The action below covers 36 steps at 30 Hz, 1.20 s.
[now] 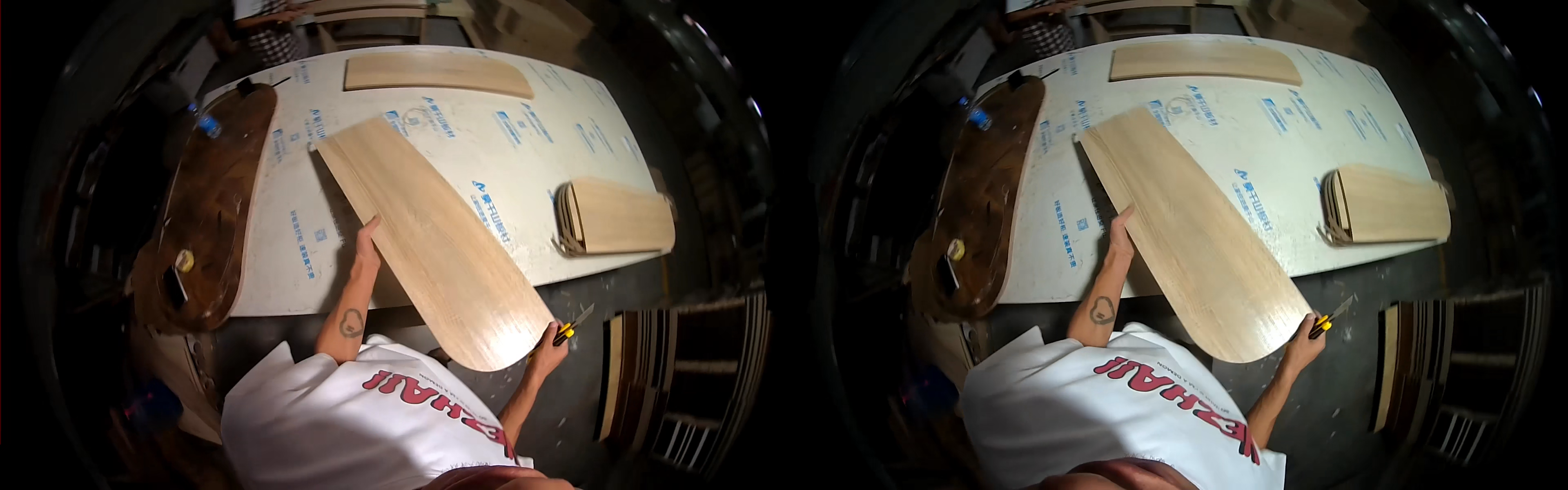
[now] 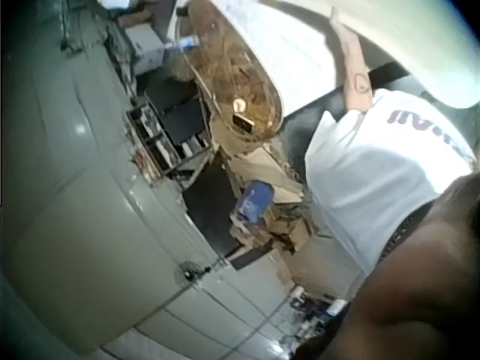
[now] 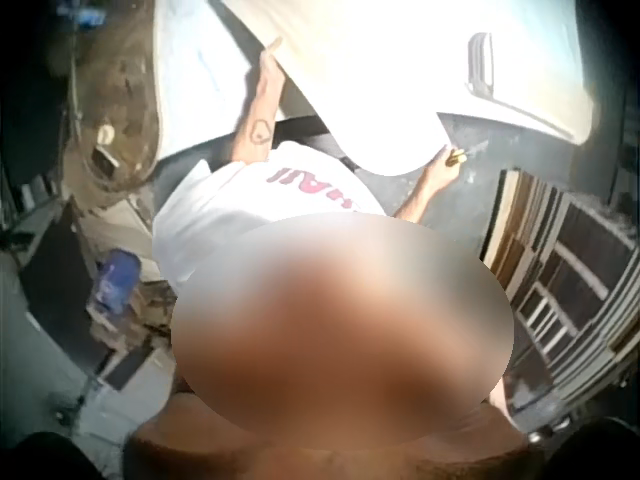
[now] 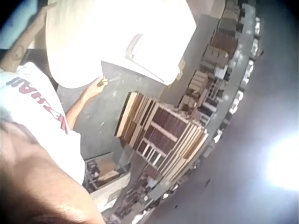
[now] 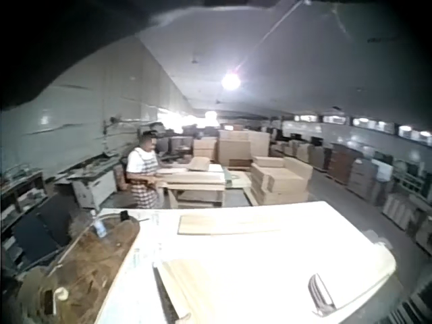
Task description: The person sands the edges and surface of a curved wood board by hand, then uses a utility knife to trim excess material from the edge before continuing to sand it.
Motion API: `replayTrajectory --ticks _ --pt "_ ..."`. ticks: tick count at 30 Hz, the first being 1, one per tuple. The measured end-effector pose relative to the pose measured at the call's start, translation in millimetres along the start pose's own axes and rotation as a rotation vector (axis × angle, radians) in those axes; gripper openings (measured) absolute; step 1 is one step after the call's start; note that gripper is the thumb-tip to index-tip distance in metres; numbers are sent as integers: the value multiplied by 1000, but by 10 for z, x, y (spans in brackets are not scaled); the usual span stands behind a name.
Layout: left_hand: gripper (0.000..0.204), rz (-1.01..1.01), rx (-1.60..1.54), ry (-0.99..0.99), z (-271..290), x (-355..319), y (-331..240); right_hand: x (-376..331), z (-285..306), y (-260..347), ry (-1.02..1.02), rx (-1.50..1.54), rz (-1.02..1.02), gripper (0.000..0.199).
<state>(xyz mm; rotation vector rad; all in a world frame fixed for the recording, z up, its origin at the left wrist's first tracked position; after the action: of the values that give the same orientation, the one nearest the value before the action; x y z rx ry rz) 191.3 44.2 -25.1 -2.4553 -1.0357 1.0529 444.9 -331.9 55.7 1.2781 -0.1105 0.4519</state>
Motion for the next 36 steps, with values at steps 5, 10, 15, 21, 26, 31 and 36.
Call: replayTrajectory --ticks 5,10,15,21,26,31,36 --pt "59 -43 148 175 -549 16 -1049 -660 -243 154 -75 42 -295 36" --pt "49 -232 407 251 -1852 -496 -2096 -1175 -780 425 -110 415 -355 33" --pt "46 -471 1102 519 -2653 -1346 -2313 -1215 -800 657 -81 331 -340 33" --pt "46 -844 1746 916 -2727 -1240 -1912 -1242 -412 497 -366 498 -308 27" --pt "58 -1151 2140 1015 -2184 -931 -1314 -1039 -213 795 -702 518 -135 42" --pt "60 -1231 2128 1274 -1659 -541 -1107 -647 -109 995 -859 519 -55 65" --pt "58 -1376 2204 1392 -1322 -350 -922 -418 -213 907 -837 346 -109 49"
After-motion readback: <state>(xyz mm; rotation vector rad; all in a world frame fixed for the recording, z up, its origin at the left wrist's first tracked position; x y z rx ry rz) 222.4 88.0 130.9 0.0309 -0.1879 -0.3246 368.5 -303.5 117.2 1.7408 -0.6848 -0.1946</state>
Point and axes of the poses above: each hand's wrist, its own x-axis towards the middle knuckle, its own z-axis out of the back of the hand, y = z × x, the point moved 1 cm from there along x, towards the middle knuckle, and after that the axes turned 15 degrees about z, right-handed, at the moved point
